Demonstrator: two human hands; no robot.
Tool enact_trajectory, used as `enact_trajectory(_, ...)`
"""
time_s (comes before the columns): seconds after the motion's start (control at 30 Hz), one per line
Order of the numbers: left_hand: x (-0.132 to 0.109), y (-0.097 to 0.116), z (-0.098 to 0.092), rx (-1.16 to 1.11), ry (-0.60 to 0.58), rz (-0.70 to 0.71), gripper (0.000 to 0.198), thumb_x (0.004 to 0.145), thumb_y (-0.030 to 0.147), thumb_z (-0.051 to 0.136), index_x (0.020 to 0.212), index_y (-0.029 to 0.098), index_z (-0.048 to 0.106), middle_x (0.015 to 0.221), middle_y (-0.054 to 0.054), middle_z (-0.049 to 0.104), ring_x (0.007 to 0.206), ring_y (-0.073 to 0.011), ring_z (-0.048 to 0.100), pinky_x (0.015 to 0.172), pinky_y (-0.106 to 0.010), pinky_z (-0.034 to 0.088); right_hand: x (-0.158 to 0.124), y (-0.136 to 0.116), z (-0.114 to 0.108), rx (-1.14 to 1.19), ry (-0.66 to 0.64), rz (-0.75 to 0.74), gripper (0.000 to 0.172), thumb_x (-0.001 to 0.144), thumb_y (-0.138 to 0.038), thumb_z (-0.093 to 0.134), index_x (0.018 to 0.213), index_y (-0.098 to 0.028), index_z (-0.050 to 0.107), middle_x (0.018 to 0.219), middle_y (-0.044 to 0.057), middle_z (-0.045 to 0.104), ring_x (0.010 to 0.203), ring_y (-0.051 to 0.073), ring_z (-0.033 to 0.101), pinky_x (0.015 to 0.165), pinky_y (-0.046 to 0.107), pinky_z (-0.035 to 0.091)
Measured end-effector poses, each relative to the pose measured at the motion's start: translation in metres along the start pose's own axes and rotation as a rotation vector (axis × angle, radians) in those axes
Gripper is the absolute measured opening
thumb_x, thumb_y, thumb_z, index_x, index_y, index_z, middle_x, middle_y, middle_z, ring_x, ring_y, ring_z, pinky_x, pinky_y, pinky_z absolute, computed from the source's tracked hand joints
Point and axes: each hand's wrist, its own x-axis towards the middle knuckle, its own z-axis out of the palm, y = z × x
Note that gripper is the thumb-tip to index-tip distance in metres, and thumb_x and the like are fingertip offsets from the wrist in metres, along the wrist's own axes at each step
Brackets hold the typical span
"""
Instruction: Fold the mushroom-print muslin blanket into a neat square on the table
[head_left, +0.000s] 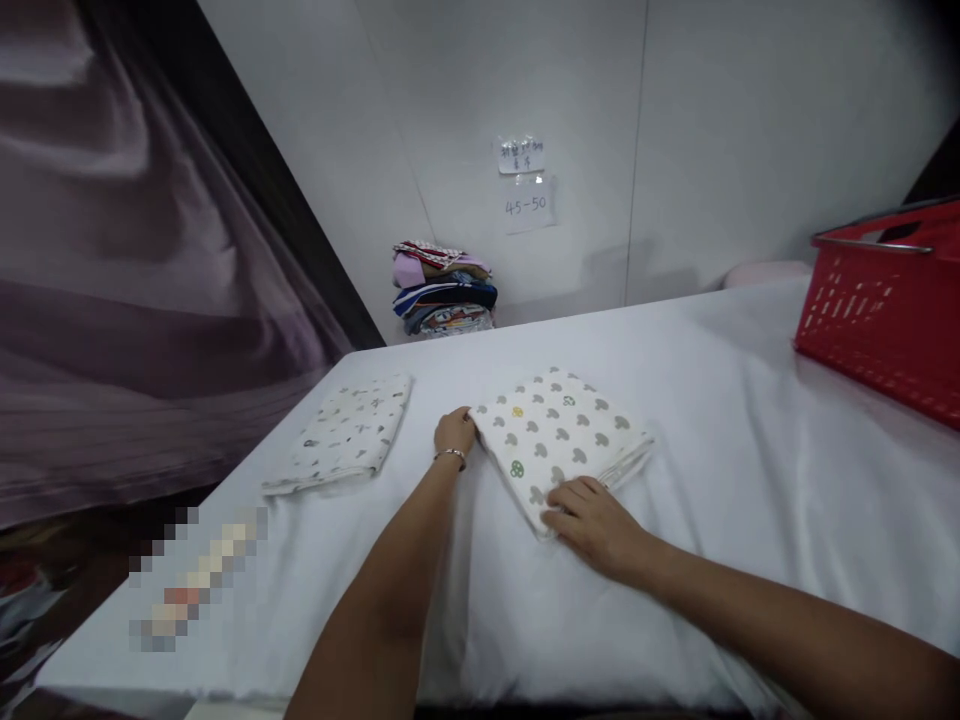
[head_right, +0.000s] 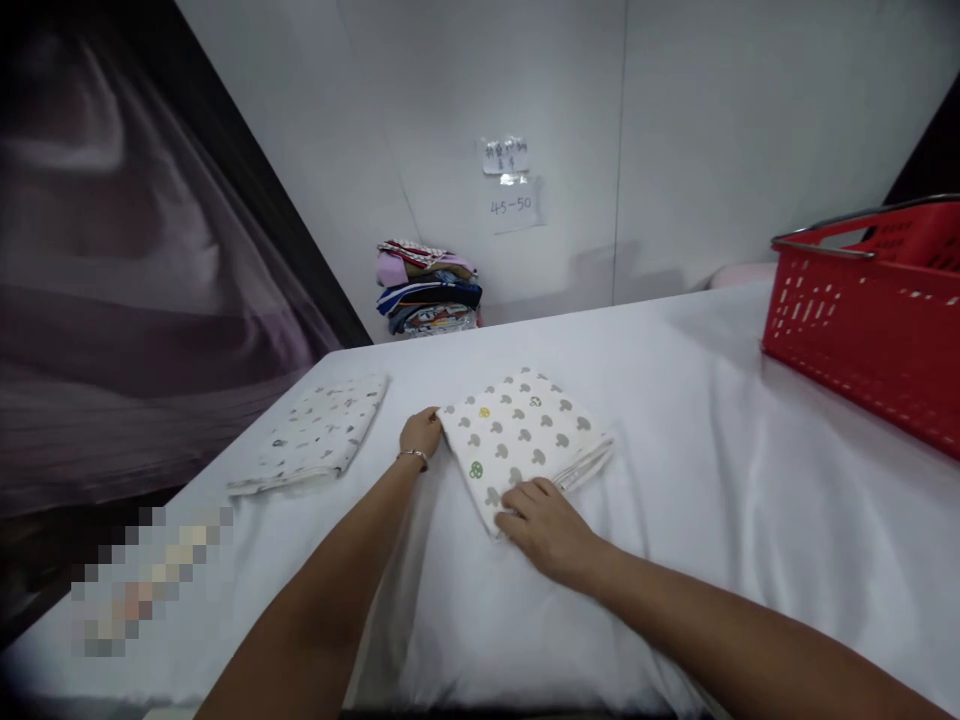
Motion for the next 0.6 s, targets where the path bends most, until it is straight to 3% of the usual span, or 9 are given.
enact_trajectory(0.23, 0.015, 0.001, 0.006, -0.085, -0.01, -0.129, 0.027, 0.079, 0.024, 0.052, 0.1, 0.022, 0.069, 0.102, -0.004, 0.07, 0.095, -0.0208, 0.063, 0.075, -0.026, 0.047, 0.006, 0.003, 0.0, 0.018, -0.008, 0.028, 0.02, 0.093, -0.017, 0.042, 0.104, -0.022, 0.058, 0.103, 0.006, 0.058, 0.094, 0.018, 0.048, 0.081, 0.034, 0.033)
enact_trajectory(0.43, 0.002, 0.006, -0.015, -0.122, -0.044, -0.07, 0.035, 0.077, 0.016, 0.054, 0.11, 0.016, 0.064, 0.11, -0.006, 0.067, 0.099, -0.0187, 0.062, 0.084, -0.025, 0.047, 0.004, 0.002, -0.002, 0.0, -0.023, 0.026, 0.022, 0.092, -0.017, 0.044, 0.107, -0.023, 0.059, 0.106, 0.006, 0.057, 0.097, 0.018, 0.046, 0.083, 0.034, 0.032)
enact_trajectory(0.5, -0.017, 0.012, -0.02, -0.091, 0.009, 0.021, 0.037, 0.079, 0.018, 0.053, 0.115, 0.015, 0.061, 0.117, -0.008, 0.063, 0.105, -0.021, 0.059, 0.091, -0.03, 0.045, 0.005, 0.003, -0.002, 0.0, -0.02, 0.03, 0.023, 0.092, -0.018, 0.043, 0.108, -0.023, 0.059, 0.107, 0.007, 0.057, 0.097, 0.018, 0.046, 0.083, 0.034, 0.032)
enact_trajectory(0.6, -0.063, 0.028, -0.016, -0.057, 0.125, 0.379, 0.031, 0.083, 0.025, 0.051, 0.111, 0.018, 0.062, 0.119, -0.008, 0.061, 0.113, -0.0226, 0.054, 0.1, -0.037, 0.04, 0.006, 0.003, -0.005, 0.005, -0.022, 0.019, 0.023, 0.091, -0.019, 0.044, 0.109, -0.023, 0.058, 0.108, 0.007, 0.057, 0.097, 0.019, 0.046, 0.084, 0.034, 0.033)
